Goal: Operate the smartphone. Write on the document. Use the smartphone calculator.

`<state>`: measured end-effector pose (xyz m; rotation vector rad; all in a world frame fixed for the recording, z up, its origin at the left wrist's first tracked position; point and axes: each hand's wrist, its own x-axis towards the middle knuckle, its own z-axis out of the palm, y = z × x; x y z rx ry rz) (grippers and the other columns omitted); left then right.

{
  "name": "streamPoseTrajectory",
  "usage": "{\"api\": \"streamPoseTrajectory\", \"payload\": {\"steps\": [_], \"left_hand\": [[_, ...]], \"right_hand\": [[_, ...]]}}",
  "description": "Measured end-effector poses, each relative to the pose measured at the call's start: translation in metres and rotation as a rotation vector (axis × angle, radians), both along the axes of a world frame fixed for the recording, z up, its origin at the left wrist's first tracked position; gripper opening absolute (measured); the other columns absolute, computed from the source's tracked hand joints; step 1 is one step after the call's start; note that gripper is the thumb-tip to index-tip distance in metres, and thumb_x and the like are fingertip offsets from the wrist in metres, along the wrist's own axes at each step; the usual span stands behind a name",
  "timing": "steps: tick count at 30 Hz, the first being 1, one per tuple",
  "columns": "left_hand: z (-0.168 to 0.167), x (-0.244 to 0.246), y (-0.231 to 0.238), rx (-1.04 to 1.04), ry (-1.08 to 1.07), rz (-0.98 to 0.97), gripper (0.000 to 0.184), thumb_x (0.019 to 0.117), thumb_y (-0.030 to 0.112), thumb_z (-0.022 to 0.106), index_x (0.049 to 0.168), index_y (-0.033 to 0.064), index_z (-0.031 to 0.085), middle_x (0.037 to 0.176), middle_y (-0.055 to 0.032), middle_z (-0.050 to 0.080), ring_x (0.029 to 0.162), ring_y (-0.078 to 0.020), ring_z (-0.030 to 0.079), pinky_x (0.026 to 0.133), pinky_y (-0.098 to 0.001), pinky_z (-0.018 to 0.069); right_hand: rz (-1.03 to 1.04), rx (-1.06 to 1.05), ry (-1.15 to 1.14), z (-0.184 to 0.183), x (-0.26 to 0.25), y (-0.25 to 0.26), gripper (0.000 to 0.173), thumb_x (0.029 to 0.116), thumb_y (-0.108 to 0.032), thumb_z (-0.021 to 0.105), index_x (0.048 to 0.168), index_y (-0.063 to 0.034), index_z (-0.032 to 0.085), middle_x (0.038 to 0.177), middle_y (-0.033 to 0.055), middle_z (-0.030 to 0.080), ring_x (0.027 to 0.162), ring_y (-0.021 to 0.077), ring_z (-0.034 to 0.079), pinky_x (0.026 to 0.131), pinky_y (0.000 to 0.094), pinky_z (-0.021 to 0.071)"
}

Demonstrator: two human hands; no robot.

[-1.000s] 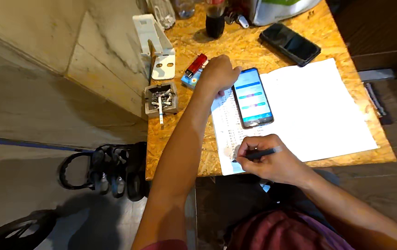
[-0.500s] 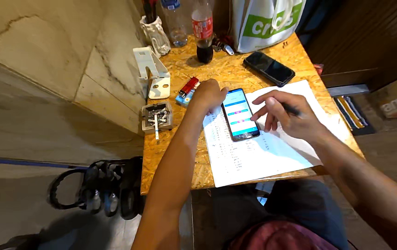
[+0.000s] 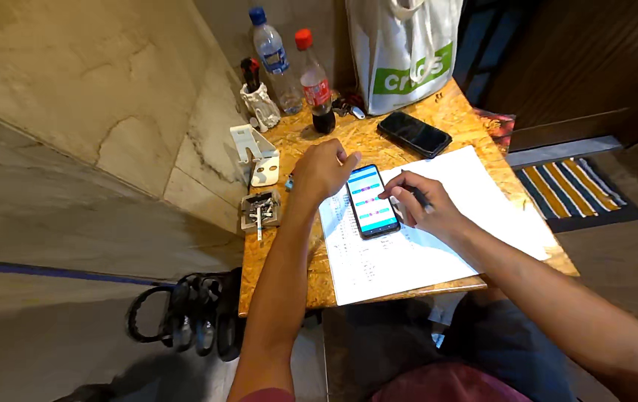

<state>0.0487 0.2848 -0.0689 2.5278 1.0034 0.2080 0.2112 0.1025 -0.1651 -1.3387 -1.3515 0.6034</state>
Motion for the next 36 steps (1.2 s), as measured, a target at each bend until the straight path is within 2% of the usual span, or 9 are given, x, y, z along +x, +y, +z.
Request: {"api": "streamPoseTrajectory", "payload": {"steps": [5, 9, 12, 14, 18, 28, 30, 33, 36], "left_hand": [[0.045, -0.059, -0.022, 0.114, -0.238, 0.112, 0.047, 0.0994, 0.055, 0.057, 0.113, 0.0118, 0.068, 0.086, -0.0056, 0.068, 0.076, -0.0226, 0.067, 0.070, -0.0519, 0.0556], [0.022, -0.132, -0.044, 0.221, -0.293, 0.278, 0.042, 0.1013, 0.052, 0.058, 0.113, 0.0122, 0.065, 0.089, -0.0071, 0.068, 0.069, -0.0219, 0.066, 0.059, -0.0466, 0.0554], [-0.008, -0.172, -0.046, 0.178, -0.192, 0.497, 0.048, 0.1001, 0.052, 0.060, 0.121, 0.0086, 0.064, 0.108, -0.0141, 0.070, 0.091, -0.0330, 0.069, 0.076, -0.0612, 0.0556], [-0.026, -0.189, -0.051, 0.147, -0.139, 0.588, 0.051, 0.0990, 0.051, 0.062, 0.125, 0.0070, 0.063, 0.113, -0.0160, 0.070, 0.101, -0.0363, 0.069, 0.084, -0.0655, 0.0536], [-0.046, -0.197, -0.060, 0.092, -0.070, 0.658, 0.054, 0.0978, 0.050, 0.064, 0.130, 0.0075, 0.061, 0.113, -0.0154, 0.071, 0.101, -0.0377, 0.069, 0.084, -0.0661, 0.0520], [-0.068, -0.181, -0.050, 0.070, -0.138, 0.679, 0.056, 0.0979, 0.048, 0.065, 0.134, 0.0061, 0.056, 0.108, -0.0150, 0.072, 0.094, -0.0344, 0.070, 0.081, -0.0614, 0.0539], [-0.071, -0.180, -0.048, 0.083, -0.156, 0.683, 0.053, 0.0987, 0.046, 0.065, 0.134, 0.0070, 0.056, 0.106, -0.0144, 0.072, 0.092, -0.0340, 0.070, 0.079, -0.0603, 0.0542], [-0.074, -0.178, -0.047, 0.107, -0.197, 0.681, 0.045, 0.0997, 0.039, 0.065, 0.131, 0.0075, 0.058, 0.102, -0.0125, 0.073, 0.088, -0.0311, 0.071, 0.078, -0.0584, 0.0554], [-0.077, -0.177, -0.045, 0.122, -0.218, 0.685, 0.035, 0.1003, 0.030, 0.063, 0.128, 0.0085, 0.059, 0.098, -0.0109, 0.073, 0.083, -0.0289, 0.070, 0.073, -0.0557, 0.0560]], "right_hand": [[0.097, 0.049, 0.071, -0.005, 0.005, -0.002, 0.024, 0.1075, -0.020, 0.046, 0.112, -0.0066, 0.065, 0.098, 0.0046, 0.075, 0.049, 0.0099, 0.057, 0.041, 0.0244, 0.0474], [0.058, 0.062, -0.096, -0.007, 0.003, 0.001, 0.022, 0.1063, -0.018, 0.048, 0.108, -0.0081, 0.068, 0.091, 0.0004, 0.075, 0.056, 0.0066, 0.060, 0.048, 0.0254, 0.0509], [0.016, 0.034, -0.136, -0.006, 0.003, 0.002, 0.022, 0.1069, -0.019, 0.048, 0.113, -0.0092, 0.066, 0.095, 0.0015, 0.074, 0.060, 0.0089, 0.063, 0.050, 0.0290, 0.0543], [0.021, 0.024, -0.091, -0.005, 0.003, 0.000, 0.021, 0.1065, -0.019, 0.048, 0.114, -0.0089, 0.066, 0.094, 0.0030, 0.073, 0.056, 0.0102, 0.061, 0.048, 0.0291, 0.0537], [0.062, 0.058, -0.030, -0.005, 0.003, -0.003, 0.023, 0.1061, -0.018, 0.046, 0.111, -0.0083, 0.066, 0.096, 0.0029, 0.075, 0.051, 0.0096, 0.058, 0.043, 0.0261, 0.0490], [-0.035, 0.078, -0.068, -0.004, 0.002, -0.003, 0.023, 0.1055, -0.019, 0.047, 0.112, -0.0086, 0.066, 0.099, 0.0022, 0.076, 0.067, 0.0101, 0.067, 0.054, 0.0278, 0.0558], [-0.081, 0.104, -0.041, -0.002, 0.000, -0.003, 0.023, 0.1039, -0.017, 0.046, 0.116, -0.0088, 0.064, 0.101, 0.0029, 0.076, 0.063, 0.0110, 0.066, 0.048, 0.0275, 0.0530], [-0.060, 0.137, -0.162, -0.004, 0.001, -0.002, 0.026, 0.1020, -0.015, 0.046, 0.120, -0.0080, 0.063, 0.105, 0.0024, 0.074, 0.071, 0.0100, 0.067, 0.057, 0.0290, 0.0565], [0.011, 0.125, -0.342, -0.010, -0.002, 0.000, 0.026, 0.1019, -0.020, 0.048, 0.121, -0.0130, 0.066, 0.106, -0.0018, 0.074, 0.068, 0.0087, 0.064, 0.059, 0.0335, 0.0563]]}}
